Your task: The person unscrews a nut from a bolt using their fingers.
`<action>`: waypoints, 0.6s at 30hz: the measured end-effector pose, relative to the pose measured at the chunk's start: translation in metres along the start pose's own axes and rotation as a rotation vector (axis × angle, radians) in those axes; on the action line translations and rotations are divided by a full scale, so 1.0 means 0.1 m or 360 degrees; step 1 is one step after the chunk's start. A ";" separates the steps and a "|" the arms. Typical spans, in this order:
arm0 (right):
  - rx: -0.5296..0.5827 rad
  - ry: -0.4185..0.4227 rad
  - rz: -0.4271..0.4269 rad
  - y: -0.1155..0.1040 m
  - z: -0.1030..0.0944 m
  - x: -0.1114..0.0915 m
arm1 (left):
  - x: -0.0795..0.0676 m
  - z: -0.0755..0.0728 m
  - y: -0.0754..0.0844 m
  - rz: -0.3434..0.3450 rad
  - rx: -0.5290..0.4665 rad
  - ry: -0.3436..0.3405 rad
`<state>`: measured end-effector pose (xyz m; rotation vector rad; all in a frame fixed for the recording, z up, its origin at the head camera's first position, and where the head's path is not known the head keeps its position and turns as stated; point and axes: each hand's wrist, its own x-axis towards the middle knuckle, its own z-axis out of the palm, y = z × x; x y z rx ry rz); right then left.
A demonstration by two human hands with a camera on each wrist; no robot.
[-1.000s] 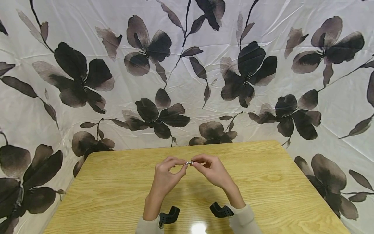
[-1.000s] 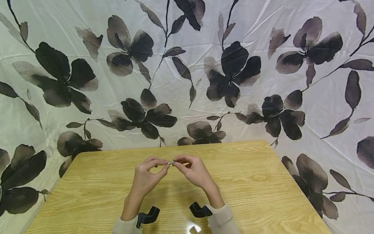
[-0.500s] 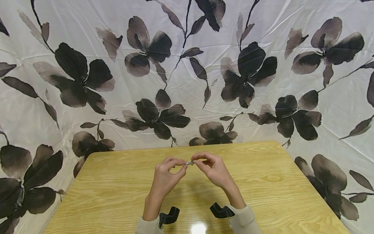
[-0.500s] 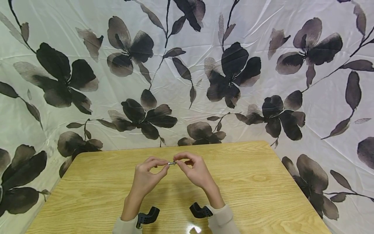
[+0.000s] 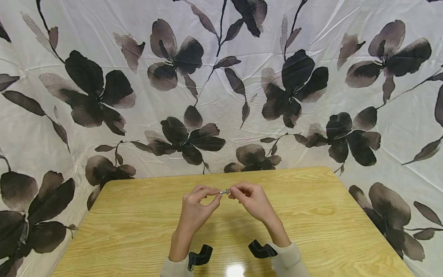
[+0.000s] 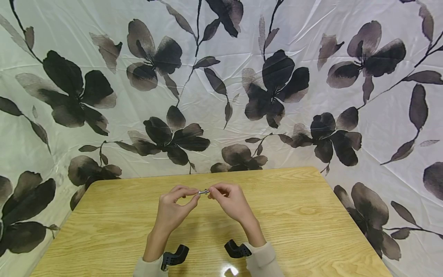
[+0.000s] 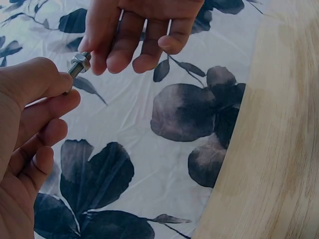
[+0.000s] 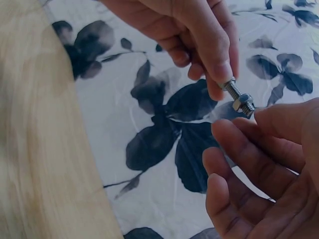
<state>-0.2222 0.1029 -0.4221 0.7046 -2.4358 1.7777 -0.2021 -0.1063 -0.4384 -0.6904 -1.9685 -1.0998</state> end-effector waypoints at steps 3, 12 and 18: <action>-0.0014 -0.0040 -0.0006 0.02 0.00 0.00 | 0.00 0.00 0.00 0.0010 -0.0001 -0.0001; 0.0043 -0.0099 -0.0014 0.00 0.00 -0.01 | -0.01 0.00 -0.01 0.0025 -0.0006 -0.0010; 0.0060 -0.0080 -0.0050 -0.01 0.01 -0.02 | -0.01 -0.01 -0.01 0.0009 -0.0007 -0.0017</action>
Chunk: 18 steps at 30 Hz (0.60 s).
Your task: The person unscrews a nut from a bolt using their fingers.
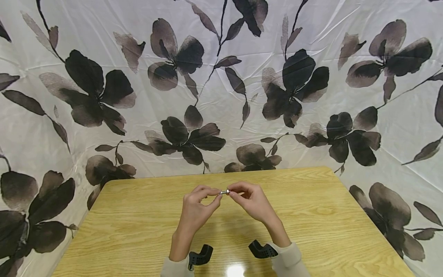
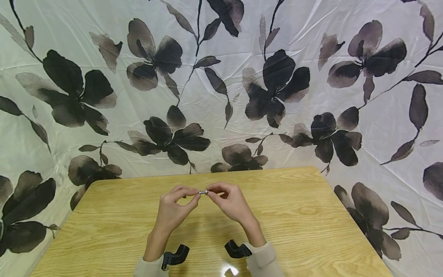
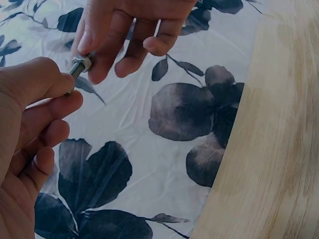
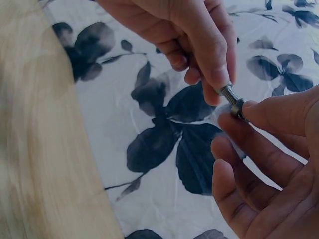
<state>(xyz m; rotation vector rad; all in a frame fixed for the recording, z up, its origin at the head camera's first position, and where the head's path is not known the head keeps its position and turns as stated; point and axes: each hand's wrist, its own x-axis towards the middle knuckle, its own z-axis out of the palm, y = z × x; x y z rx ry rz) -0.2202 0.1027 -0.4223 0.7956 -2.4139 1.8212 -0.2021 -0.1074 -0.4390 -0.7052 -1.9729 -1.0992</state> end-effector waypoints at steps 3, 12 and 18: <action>0.0005 0.0009 -0.0051 -0.01 0.00 -0.01 | -0.01 0.00 0.00 -0.0008 0.0002 -0.0012; 0.0080 0.0067 -0.0197 -0.05 0.01 -0.02 | 0.00 0.00 0.01 -0.0021 0.0012 -0.0038; 0.0056 0.0150 -0.0173 -0.03 0.01 0.00 | 0.01 0.00 0.01 -0.0010 0.0015 -0.0015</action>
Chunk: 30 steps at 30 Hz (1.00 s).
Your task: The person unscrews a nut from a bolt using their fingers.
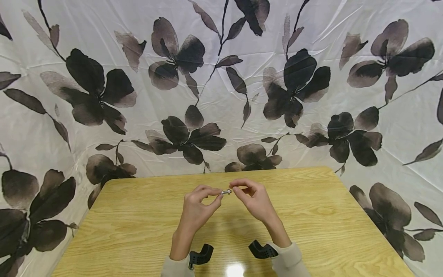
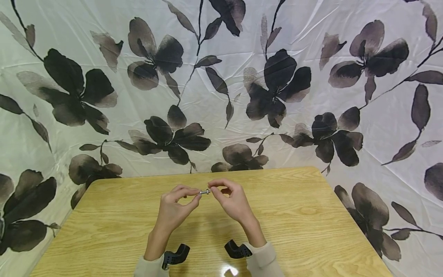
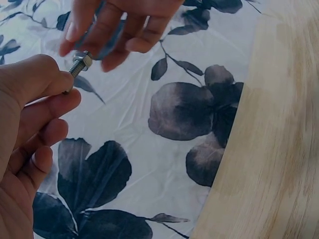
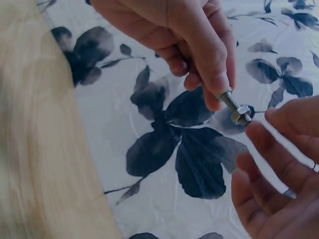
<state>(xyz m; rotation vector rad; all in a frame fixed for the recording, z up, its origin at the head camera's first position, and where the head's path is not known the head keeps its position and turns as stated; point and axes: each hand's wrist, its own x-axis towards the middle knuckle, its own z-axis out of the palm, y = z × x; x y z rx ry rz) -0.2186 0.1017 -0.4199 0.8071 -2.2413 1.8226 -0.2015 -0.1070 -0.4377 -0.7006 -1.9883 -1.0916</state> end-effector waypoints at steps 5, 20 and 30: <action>-0.0079 0.0036 0.0154 0.00 0.00 0.01 | 0.00 0.00 0.00 0.0010 -0.0009 0.0018; -0.0169 -0.0120 0.0210 0.04 0.01 0.02 | 0.00 0.00 0.00 0.0034 -0.0035 0.0020; -0.0123 -0.0139 0.0192 0.02 0.00 0.00 | -0.01 -0.01 0.00 0.0020 -0.0020 0.0006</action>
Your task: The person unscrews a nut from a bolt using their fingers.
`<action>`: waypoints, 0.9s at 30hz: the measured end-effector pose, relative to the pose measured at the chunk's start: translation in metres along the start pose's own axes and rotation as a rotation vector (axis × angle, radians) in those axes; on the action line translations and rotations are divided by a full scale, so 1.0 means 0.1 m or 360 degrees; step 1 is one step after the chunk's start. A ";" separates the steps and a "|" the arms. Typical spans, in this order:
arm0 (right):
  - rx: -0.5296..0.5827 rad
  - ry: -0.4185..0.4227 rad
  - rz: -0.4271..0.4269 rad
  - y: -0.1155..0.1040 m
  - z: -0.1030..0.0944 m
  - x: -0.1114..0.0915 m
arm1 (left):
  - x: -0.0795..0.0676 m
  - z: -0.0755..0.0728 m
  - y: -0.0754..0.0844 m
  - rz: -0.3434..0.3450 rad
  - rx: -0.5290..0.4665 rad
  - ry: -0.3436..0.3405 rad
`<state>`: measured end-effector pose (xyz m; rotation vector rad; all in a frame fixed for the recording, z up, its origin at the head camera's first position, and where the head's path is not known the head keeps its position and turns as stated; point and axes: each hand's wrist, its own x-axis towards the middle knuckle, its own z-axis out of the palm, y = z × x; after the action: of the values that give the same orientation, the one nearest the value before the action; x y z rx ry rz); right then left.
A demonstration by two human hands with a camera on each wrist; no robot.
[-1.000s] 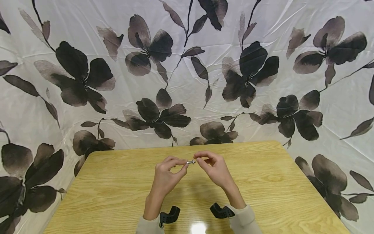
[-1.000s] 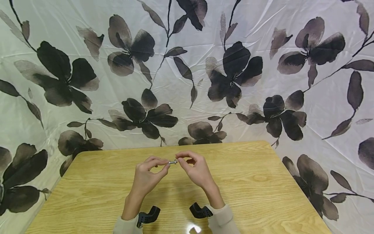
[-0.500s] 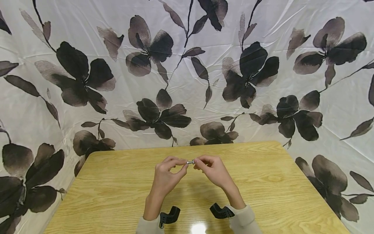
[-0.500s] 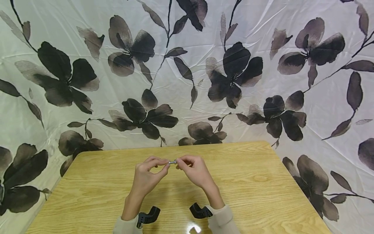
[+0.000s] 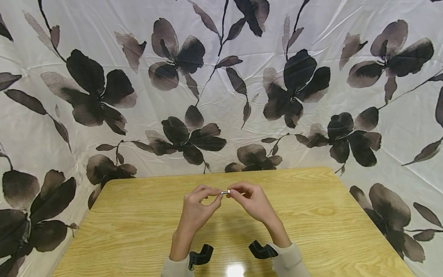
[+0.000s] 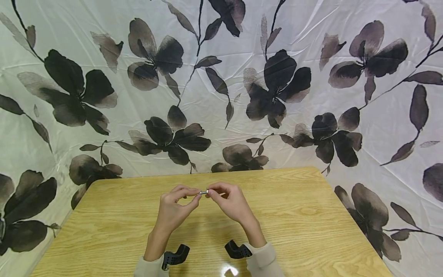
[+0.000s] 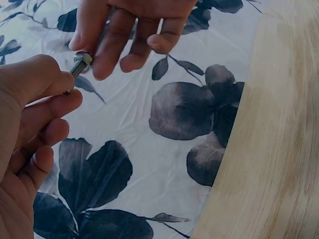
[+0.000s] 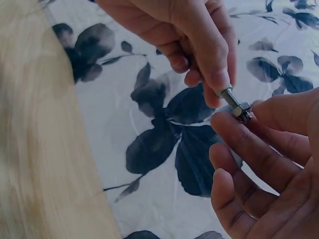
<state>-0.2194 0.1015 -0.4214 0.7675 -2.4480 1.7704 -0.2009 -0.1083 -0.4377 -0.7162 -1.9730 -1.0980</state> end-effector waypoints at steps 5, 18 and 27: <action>0.0036 0.0003 -0.0017 -0.02 -0.01 -0.01 | 0.00 0.00 0.00 0.0001 0.0010 0.0000; 0.0124 0.0011 -0.0233 -0.06 -0.01 -0.02 | 0.00 0.00 -0.01 0.0002 0.0035 -0.0026; 0.0059 0.0142 -0.0096 -0.06 0.00 -0.01 | 0.00 -0.01 0.00 -0.0006 0.0022 -0.0008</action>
<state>-0.2163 0.1009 -0.4162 0.7400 -2.3176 1.7928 -0.2003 -0.1090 -0.4369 -0.7088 -1.9850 -1.0847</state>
